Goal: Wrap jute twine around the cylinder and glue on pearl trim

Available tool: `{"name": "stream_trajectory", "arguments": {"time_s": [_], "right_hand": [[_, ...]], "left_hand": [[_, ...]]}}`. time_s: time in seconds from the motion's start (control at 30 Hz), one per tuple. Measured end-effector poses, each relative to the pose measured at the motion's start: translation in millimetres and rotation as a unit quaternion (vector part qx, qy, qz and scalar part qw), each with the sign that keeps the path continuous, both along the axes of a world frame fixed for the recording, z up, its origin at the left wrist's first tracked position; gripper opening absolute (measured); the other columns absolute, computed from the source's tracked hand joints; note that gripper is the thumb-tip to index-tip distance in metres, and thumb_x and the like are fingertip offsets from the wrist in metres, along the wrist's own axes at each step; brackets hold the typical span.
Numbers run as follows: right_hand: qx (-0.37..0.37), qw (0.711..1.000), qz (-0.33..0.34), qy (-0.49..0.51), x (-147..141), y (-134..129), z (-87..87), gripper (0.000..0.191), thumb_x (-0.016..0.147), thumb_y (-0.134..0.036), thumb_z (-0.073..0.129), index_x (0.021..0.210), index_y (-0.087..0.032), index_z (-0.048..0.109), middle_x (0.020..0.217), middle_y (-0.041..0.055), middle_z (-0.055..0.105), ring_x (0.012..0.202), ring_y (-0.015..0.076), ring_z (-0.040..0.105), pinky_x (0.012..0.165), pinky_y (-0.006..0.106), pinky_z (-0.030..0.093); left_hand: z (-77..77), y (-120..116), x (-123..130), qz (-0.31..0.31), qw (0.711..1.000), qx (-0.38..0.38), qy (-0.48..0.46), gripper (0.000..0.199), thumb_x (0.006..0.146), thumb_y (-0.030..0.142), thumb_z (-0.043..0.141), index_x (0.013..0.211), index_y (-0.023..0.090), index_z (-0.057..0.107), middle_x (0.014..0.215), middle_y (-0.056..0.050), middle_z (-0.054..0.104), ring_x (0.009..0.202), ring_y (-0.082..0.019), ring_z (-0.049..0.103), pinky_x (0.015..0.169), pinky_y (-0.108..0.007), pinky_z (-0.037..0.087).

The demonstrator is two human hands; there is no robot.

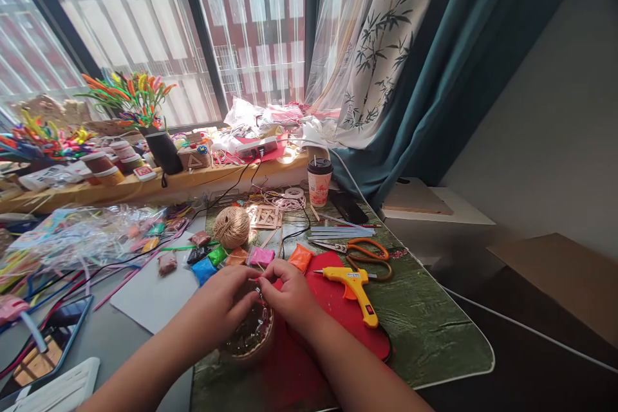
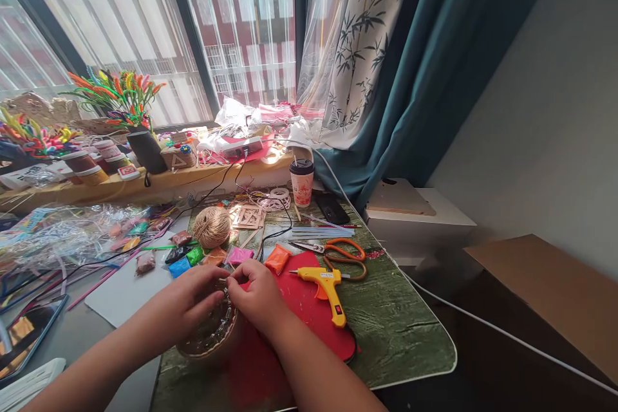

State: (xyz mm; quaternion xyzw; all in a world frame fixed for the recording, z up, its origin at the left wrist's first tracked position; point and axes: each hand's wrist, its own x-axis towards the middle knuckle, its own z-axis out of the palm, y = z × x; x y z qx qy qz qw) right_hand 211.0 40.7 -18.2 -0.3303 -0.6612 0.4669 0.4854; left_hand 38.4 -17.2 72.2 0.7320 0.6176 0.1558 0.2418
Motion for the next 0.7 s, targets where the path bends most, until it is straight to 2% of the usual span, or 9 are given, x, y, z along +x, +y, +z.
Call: {"name": "stream_trajectory", "arguments": {"time_s": [0.07,0.13,0.17,0.23,0.33,0.43,0.53,0.6,0.7], "right_hand": [[0.008,1.0,0.001,-0.003,1,0,0.4,0.015,0.084,-0.017,0.067,0.071,-0.022,0.063,0.075,-0.0009,0.065,0.075,0.018,0.061,0.073,0.03,0.048],[0.015,1.0,0.002,-0.007,1,0,0.6,0.015,0.084,-0.015,0.067,0.072,-0.022,0.063,0.076,-0.0009,0.065,0.076,0.0181,0.061,0.075,0.03,0.049],[0.019,1.0,0.003,-0.01,1,0,0.6,0.015,0.084,-0.015,0.068,0.072,-0.022,0.063,0.076,-0.0009,0.065,0.077,0.0184,0.061,0.076,0.03,0.049],[0.025,1.0,0.008,-0.018,2,0,1.0,0.015,0.087,-0.017,0.068,0.074,-0.022,0.063,0.077,-0.0006,0.064,0.079,0.019,0.061,0.078,0.032,0.049],[0.049,0.998,0.013,-0.04,5,0,3.0,0.017,0.094,-0.02,0.065,0.077,-0.022,0.065,0.082,0.0014,0.064,0.085,0.0212,0.061,0.082,0.035,0.049],[0.095,0.993,0.018,-0.065,8,-1,6.0,0.013,0.093,-0.016,0.065,0.082,-0.022,0.067,0.1,0.0057,0.069,0.104,0.0249,0.063,0.095,0.04,0.049],[0.126,0.99,0.036,-0.047,10,-1,8.3,0.012,0.09,-0.013,0.069,0.082,-0.023,0.068,0.115,0.0072,0.072,0.117,0.0262,0.064,0.106,0.042,0.045],[0.139,0.989,0.045,-0.029,10,-1,8.9,0.013,0.09,-0.014,0.069,0.08,-0.023,0.067,0.109,0.0059,0.075,0.112,0.0248,0.067,0.106,0.042,0.046],[0.152,0.986,0.051,-0.037,11,0,8.9,0.013,0.091,-0.016,0.068,0.08,-0.023,0.067,0.091,0.0029,0.075,0.094,0.0226,0.069,0.096,0.04,0.049]], "left_hand": [[1.6,-11,7,-0.041,0.997,-0.012,0.072,0.073,0.088,0.057,0.07,0.152,0.022,0.058,0.156,-0.016,0.061,0.145,-0.041,0.054,0.122,-0.061,0.041],[0.4,-19,11,-0.061,0.991,-0.017,0.122,0.109,0.071,0.066,0.085,0.163,0.022,0.045,0.167,-0.017,0.049,0.153,-0.045,0.043,0.126,-0.066,0.035],[-0.6,-22,12,-0.063,0.988,-0.017,0.139,0.118,0.065,0.066,0.09,0.165,0.022,0.043,0.169,-0.017,0.046,0.155,-0.046,0.041,0.127,-0.066,0.034],[-2.4,-24,12,-0.059,0.985,-0.013,0.159,0.118,0.063,0.06,0.092,0.164,0.022,0.044,0.169,-0.016,0.047,0.155,-0.046,0.042,0.127,-0.064,0.036],[-4.2,-23,7,-0.05,0.982,-0.011,0.181,0.105,0.072,0.055,0.086,0.162,0.019,0.047,0.166,-0.017,0.051,0.153,-0.044,0.045,0.127,-0.061,0.038],[-6.9,-21,-2,-0.035,0.98,-0.008,0.196,0.102,0.077,0.06,0.081,0.162,0.015,0.046,0.166,-0.02,0.05,0.154,-0.044,0.044,0.127,-0.062,0.037],[-11.2,-22,-8,-0.029,0.98,0.009,0.195,0.102,0.077,0.062,0.081,0.162,0.018,0.046,0.166,-0.019,0.051,0.154,-0.043,0.044,0.127,-0.06,0.038],[-14.0,-23,-10,-0.033,0.981,0.02,0.19,0.101,0.077,0.062,0.081,0.162,0.02,0.046,0.165,-0.017,0.053,0.153,-0.043,0.046,0.126,-0.059,0.039],[-17.5,-25,-12,-0.033,0.983,0.038,0.179,0.098,0.078,0.062,0.08,0.161,0.021,0.046,0.164,-0.018,0.054,0.151,-0.043,0.048,0.124,-0.06,0.04]]}}
